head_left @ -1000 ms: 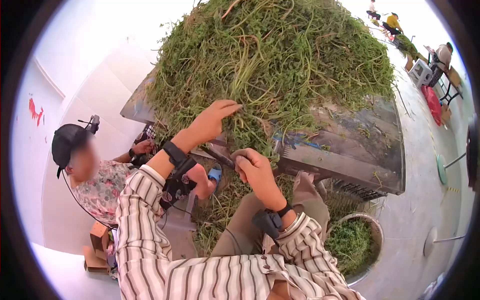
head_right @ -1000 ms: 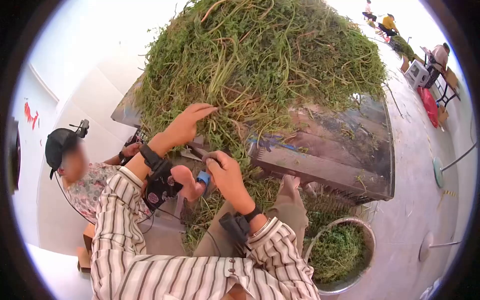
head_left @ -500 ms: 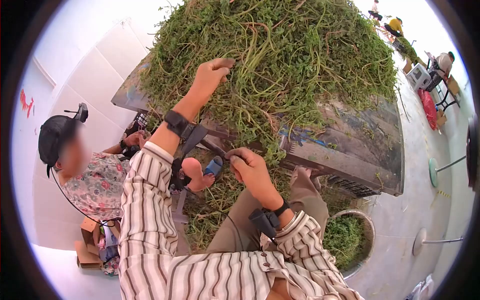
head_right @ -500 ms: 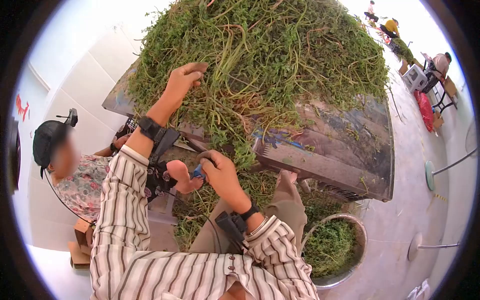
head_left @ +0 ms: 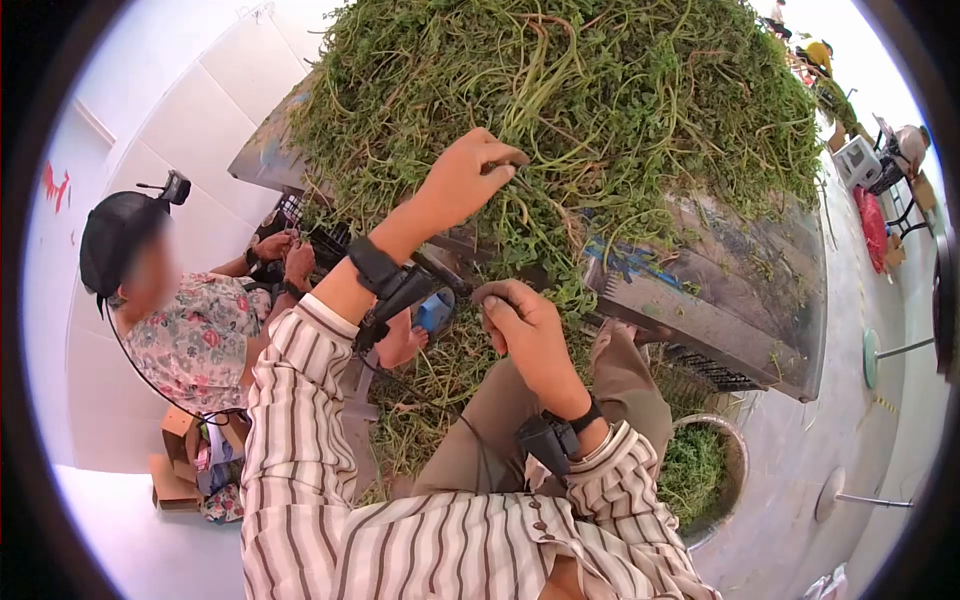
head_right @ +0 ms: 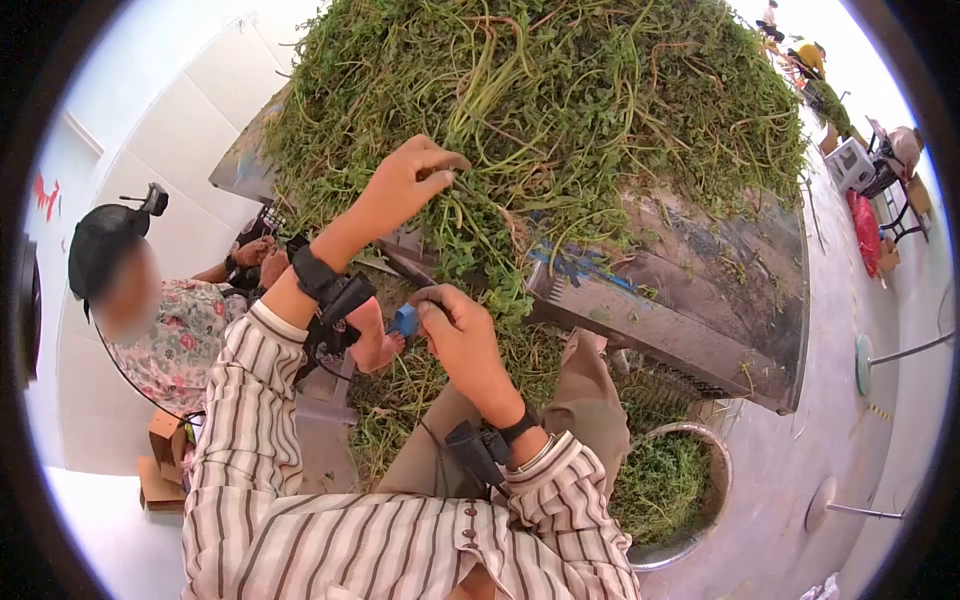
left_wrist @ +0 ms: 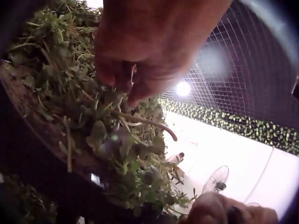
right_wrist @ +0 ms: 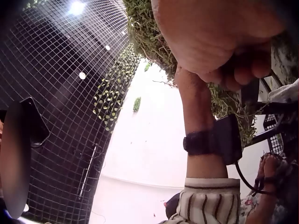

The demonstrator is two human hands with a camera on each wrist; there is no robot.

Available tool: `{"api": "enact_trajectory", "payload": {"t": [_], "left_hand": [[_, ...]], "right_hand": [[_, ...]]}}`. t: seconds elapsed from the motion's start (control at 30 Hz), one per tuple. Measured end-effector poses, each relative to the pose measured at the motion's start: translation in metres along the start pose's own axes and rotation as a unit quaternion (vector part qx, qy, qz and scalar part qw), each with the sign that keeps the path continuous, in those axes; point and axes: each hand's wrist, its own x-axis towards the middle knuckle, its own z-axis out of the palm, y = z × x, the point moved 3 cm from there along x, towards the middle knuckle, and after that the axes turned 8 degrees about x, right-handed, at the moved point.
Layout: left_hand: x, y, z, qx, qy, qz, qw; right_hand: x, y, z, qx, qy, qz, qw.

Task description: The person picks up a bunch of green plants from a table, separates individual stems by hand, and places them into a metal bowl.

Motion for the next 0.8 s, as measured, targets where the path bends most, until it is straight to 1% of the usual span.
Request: {"api": "enact_trajectory", "payload": {"t": [0.07,0.1,0.13,0.2,0.33,0.4,0.43,0.47,0.53,0.57,0.6,0.63,0.67,0.7,0.73,0.8], "left_hand": [[-0.001,0.003,0.008,0.107,0.018,0.094,0.990],[-0.002,0.003,0.010,0.138,0.014,0.093,0.986],[-0.002,0.002,0.011,0.136,0.014,0.093,0.986],[-0.002,0.001,0.012,0.188,0.023,0.115,0.975],[-0.003,0.000,0.007,0.179,0.038,0.124,0.975],[0.000,-0.002,-0.003,0.138,0.075,0.074,0.985],[-0.001,0.000,-0.010,0.103,0.129,0.079,0.983],[-0.001,0.004,-0.018,0.104,0.128,0.080,0.983],[-0.001,0.003,-0.039,0.018,0.158,-0.043,0.986],[0.001,-0.006,-0.045,-0.069,0.172,-0.049,0.981],[0.001,-0.009,-0.051,-0.068,0.172,-0.050,0.981],[-0.001,-0.013,-0.058,-0.189,0.196,-0.059,0.960],[-0.003,-0.018,-0.065,-0.307,0.217,-0.068,0.924],[-0.007,-0.019,-0.071,-0.333,0.223,-0.075,0.913],[-0.011,-0.021,-0.073,-0.332,0.224,-0.077,0.913],[-0.019,-0.024,-0.077,-0.408,0.231,-0.080,0.880]], "right_hand": [[0.000,0.000,0.002,-0.001,-0.002,0.001,1.000],[0.000,0.000,0.003,-0.003,-0.004,0.001,1.000],[0.001,0.000,0.002,-0.005,-0.002,0.002,1.000],[0.001,0.001,0.002,-0.001,-0.007,0.005,1.000],[0.000,-0.001,0.003,-0.003,-0.009,0.006,1.000],[0.000,0.000,0.004,-0.009,-0.007,0.007,1.000],[0.000,-0.001,0.005,-0.008,-0.007,0.007,1.000],[0.000,-0.001,0.005,-0.008,-0.007,0.005,1.000],[0.000,-0.001,0.006,-0.006,-0.008,0.003,1.000],[0.000,-0.001,0.006,-0.003,-0.005,0.007,1.000],[0.001,-0.001,0.006,-0.001,-0.003,0.013,1.000],[0.001,0.000,0.007,0.000,-0.005,0.013,1.000],[0.002,0.002,0.006,0.006,-0.005,0.012,1.000],[0.002,0.004,0.006,0.013,-0.005,0.010,1.000],[0.002,0.006,0.006,0.013,-0.006,0.012,1.000],[0.003,0.007,0.006,0.004,-0.010,0.000,1.000]]}}
